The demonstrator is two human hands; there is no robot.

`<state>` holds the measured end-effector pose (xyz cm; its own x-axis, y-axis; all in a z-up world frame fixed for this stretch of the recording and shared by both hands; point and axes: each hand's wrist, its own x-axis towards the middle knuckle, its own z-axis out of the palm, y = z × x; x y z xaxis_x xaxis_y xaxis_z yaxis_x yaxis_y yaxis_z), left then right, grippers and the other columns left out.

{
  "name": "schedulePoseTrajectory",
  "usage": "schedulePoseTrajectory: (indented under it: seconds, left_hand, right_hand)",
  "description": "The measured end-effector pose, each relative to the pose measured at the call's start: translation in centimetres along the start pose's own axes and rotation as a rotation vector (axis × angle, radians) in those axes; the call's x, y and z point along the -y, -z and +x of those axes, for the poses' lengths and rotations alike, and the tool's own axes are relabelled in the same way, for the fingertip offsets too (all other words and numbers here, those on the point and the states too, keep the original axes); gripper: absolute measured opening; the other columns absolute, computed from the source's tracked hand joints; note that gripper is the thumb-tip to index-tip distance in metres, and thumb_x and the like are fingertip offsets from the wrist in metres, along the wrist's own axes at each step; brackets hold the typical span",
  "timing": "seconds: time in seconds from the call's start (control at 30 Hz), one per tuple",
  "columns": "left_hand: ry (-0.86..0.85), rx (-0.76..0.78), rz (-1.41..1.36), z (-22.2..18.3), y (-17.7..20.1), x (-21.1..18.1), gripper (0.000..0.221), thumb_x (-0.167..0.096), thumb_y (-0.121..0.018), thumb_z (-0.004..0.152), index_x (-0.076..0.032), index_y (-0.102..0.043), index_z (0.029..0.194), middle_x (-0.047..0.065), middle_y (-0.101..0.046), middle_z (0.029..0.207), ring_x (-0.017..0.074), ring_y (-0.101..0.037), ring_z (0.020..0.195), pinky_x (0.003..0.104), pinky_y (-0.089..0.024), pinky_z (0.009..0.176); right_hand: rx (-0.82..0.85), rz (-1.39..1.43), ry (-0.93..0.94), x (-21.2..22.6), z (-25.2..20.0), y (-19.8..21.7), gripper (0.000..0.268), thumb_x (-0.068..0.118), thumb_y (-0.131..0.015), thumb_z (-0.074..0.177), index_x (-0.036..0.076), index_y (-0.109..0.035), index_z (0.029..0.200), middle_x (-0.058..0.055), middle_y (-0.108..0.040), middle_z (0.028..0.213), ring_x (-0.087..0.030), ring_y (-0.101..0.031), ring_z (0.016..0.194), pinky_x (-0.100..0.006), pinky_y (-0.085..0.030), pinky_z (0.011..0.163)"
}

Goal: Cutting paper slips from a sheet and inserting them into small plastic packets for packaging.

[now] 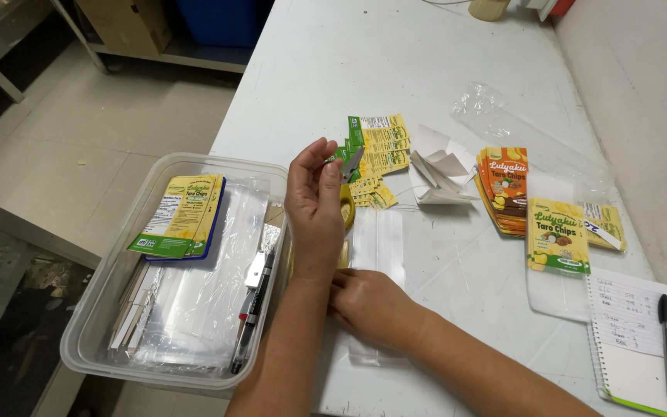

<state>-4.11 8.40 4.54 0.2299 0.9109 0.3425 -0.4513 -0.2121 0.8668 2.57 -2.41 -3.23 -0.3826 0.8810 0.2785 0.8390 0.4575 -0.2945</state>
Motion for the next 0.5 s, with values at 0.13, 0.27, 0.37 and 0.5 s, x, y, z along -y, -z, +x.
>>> schedulePoseTrajectory:
  seconds: [0.13,0.27,0.37,0.5]
  left_hand:
    - [0.018,-0.022,0.0,0.2,0.1,0.0,0.032,-0.017,-0.053,0.103,-0.008,-0.057,0.134,0.01,-0.066,0.13,0.0196,-0.067,0.116,0.031,-0.057,0.099]
    - [0.026,-0.011,0.009,0.1,0.2,0.0,0.032,-0.018,-0.054,0.103,-0.008,-0.057,0.134,0.009,-0.066,0.131,0.0188,-0.066,0.116,0.03,-0.057,0.1]
    - [0.021,-0.015,-0.008,0.0,0.0,-0.1,0.032,-0.017,-0.054,0.103,-0.007,-0.057,0.133,0.009,-0.065,0.13,0.0192,-0.066,0.117,0.03,-0.056,0.101]
    - [0.0,-0.01,-0.021,0.4,0.3,-0.6,0.03,-0.013,-0.053,0.104,-0.007,-0.056,0.134,0.009,-0.066,0.128,0.017,-0.066,0.112,0.029,-0.056,0.097]
  right_hand:
    - [-0.072,0.058,0.028,0.4,-0.1,0.6,0.006,0.005,-0.063,0.087,0.003,-0.067,0.09,-0.015,-0.071,0.096,-0.036,-0.068,0.086,-0.045,-0.057,0.071]
    - [-0.018,0.246,-0.095,1.5,0.4,2.0,0.02,0.012,-0.061,0.084,0.008,-0.075,0.097,-0.009,-0.075,0.1,-0.032,-0.07,0.09,-0.042,-0.058,0.077]
    - [0.019,0.342,-0.094,2.1,0.3,3.3,0.023,0.009,-0.057,0.087,0.006,-0.074,0.102,-0.011,-0.075,0.107,-0.032,-0.071,0.093,-0.042,-0.057,0.081]
    - [-0.084,0.243,-0.014,2.2,-0.6,6.2,0.018,0.013,-0.058,0.096,0.006,-0.072,0.104,-0.011,-0.073,0.101,-0.032,-0.07,0.087,-0.042,-0.056,0.082]
